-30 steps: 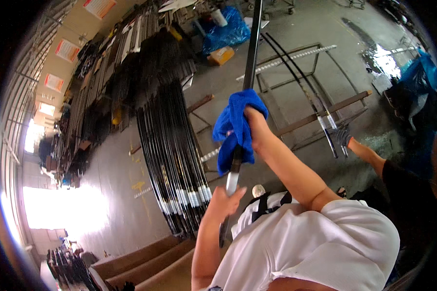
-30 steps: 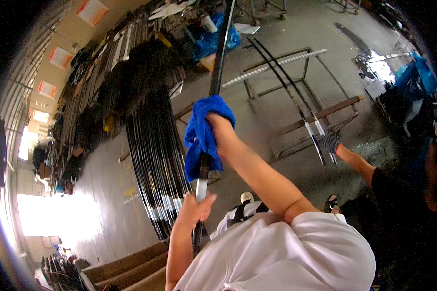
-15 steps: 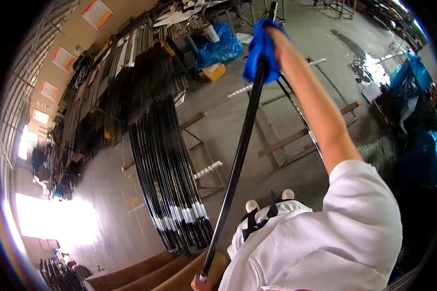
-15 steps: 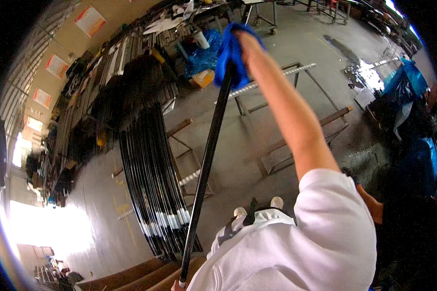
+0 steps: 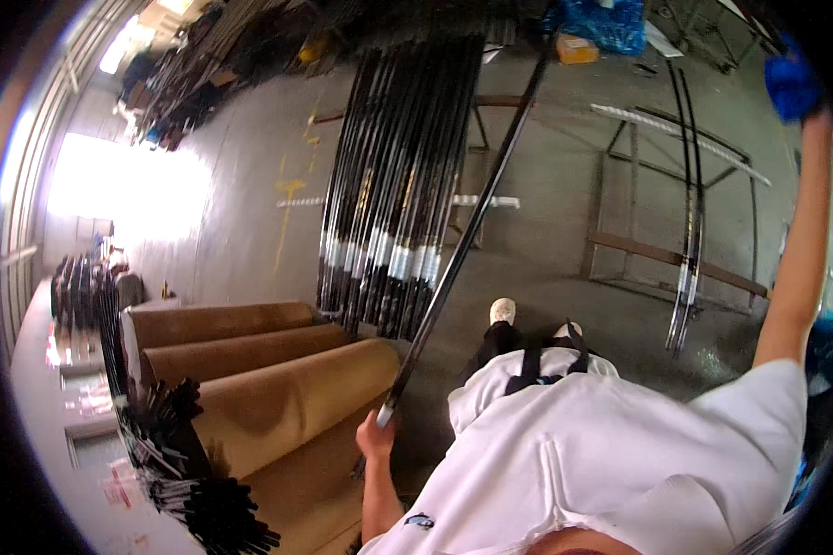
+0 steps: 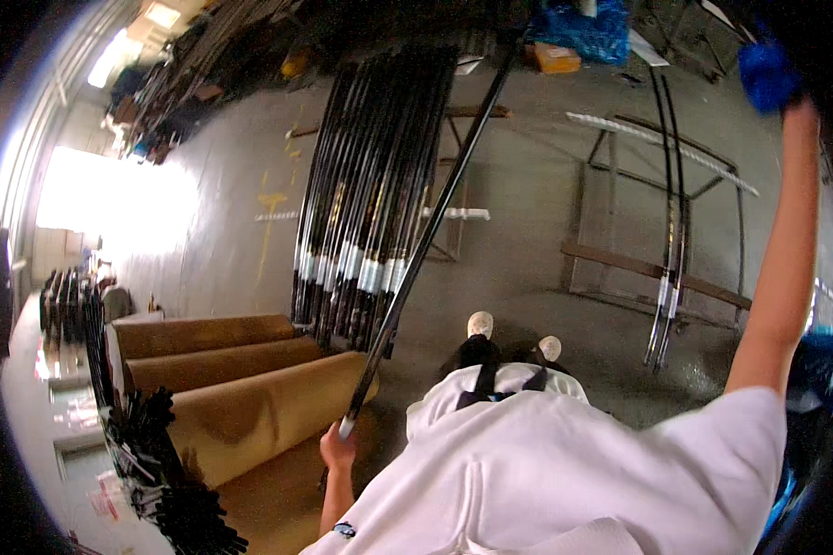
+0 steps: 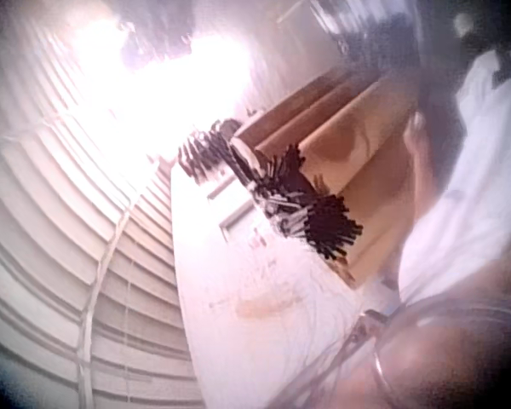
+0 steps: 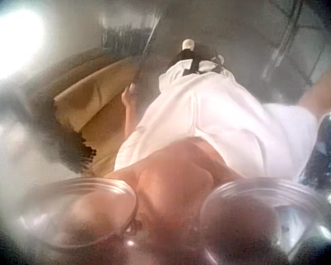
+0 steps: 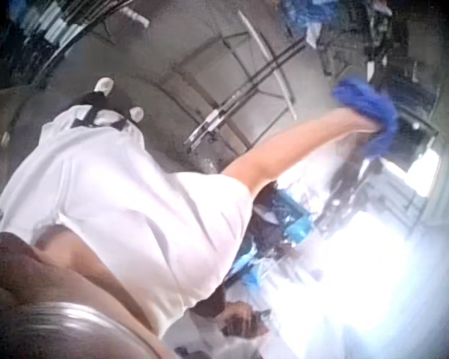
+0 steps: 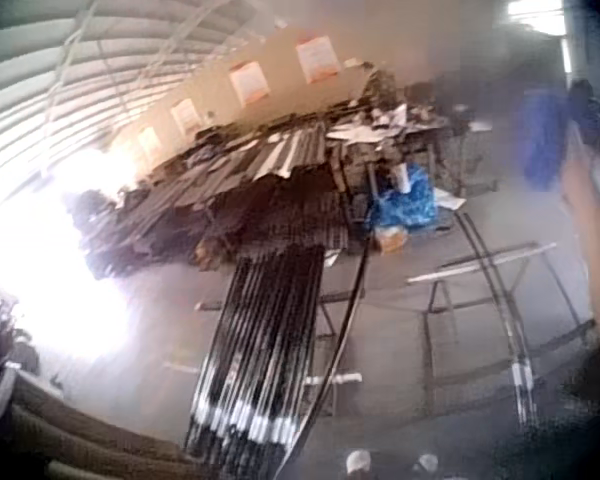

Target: The person wipes long black poles one by one using a blue cloth and sets them on a rack, then peels plastic film off one of the poles.

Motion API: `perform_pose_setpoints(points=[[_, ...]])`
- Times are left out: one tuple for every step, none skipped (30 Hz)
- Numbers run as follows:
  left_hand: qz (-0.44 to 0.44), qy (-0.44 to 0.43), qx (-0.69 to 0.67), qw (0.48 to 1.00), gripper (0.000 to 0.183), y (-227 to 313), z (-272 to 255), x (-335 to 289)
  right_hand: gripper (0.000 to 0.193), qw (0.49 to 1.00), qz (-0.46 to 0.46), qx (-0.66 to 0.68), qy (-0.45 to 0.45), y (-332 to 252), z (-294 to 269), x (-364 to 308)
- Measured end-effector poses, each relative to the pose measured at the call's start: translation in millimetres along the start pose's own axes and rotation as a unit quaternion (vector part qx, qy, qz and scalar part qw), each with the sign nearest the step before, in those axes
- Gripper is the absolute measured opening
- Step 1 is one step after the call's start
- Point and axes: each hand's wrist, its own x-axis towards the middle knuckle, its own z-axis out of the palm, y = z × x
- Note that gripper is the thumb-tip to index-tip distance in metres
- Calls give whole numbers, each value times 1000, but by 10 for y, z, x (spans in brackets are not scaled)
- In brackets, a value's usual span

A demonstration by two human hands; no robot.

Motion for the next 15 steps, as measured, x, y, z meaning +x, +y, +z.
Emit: perform_pose_setpoints(points=[[-20, -13, -1, 1000, 25, 200, 88, 158, 55, 1000, 14, -21, -10, 148, -31, -157], [-41, -24, -2, 999, 27, 394, 182, 303, 57, 998, 34, -39, -23, 358, -72, -378], [-57, -51, 4, 997, 29, 563, 245, 484, 59, 996, 62, -53, -37, 597, -103, -683], [-55, -47, -12, 997, 30, 627, 351, 643, 61, 992, 107, -50, -53, 943, -162, -1020], [-81, -55, -37, 995, 29, 789, 357, 866, 61, 987, 144, -35, -59, 1235, -89, -1491], [-69, -35, -31, 996, 29, 760, 501, 1095, 47, 972, 222, 34, -64, 1537, -225, -1722], [-64, -24, -32, 997, 29, 748, 597, 1296, 38, 966, 257, 34, -2, 1622, 73, -2217], [-55, -13, -40, 998, 29, 705, 688, 1529, 34, 963, 269, 24, -15, 1787, 12, -2507], [-48, 1, -45, 998, 29, 657, 771, 1764, 31, 965, 261, -20, -16, 1875, 63, -2763], [-40, 12, -50, 998, 29, 628, 840, 2001, 27, 965, 253, -65, -15, 1946, 123, -3017], [-43, 19, -41, 998, 29, 614, 879, 2230, 29, 954, 299, -16, -7, 1934, 228, -3151], [-43, 26, -35, 998, 29, 624, 937, 2466, 31, 939, 343, 33, 6, 1913, 328, -3289], [-47, 16, -36, 998, 29, 600, 1065, 2702, 33, 918, 388, 80, 22, 1893, 432, -3422], [-47, 9, -21, 999, 29, 564, 1133, 2908, 36, 911, 403, 79, 44, 1884, 590, -3538], [-51, 13, -15, 999, 30, 600, 1176, 3065, 38, 904, 415, 76, 65, 1880, 684, -3625]])
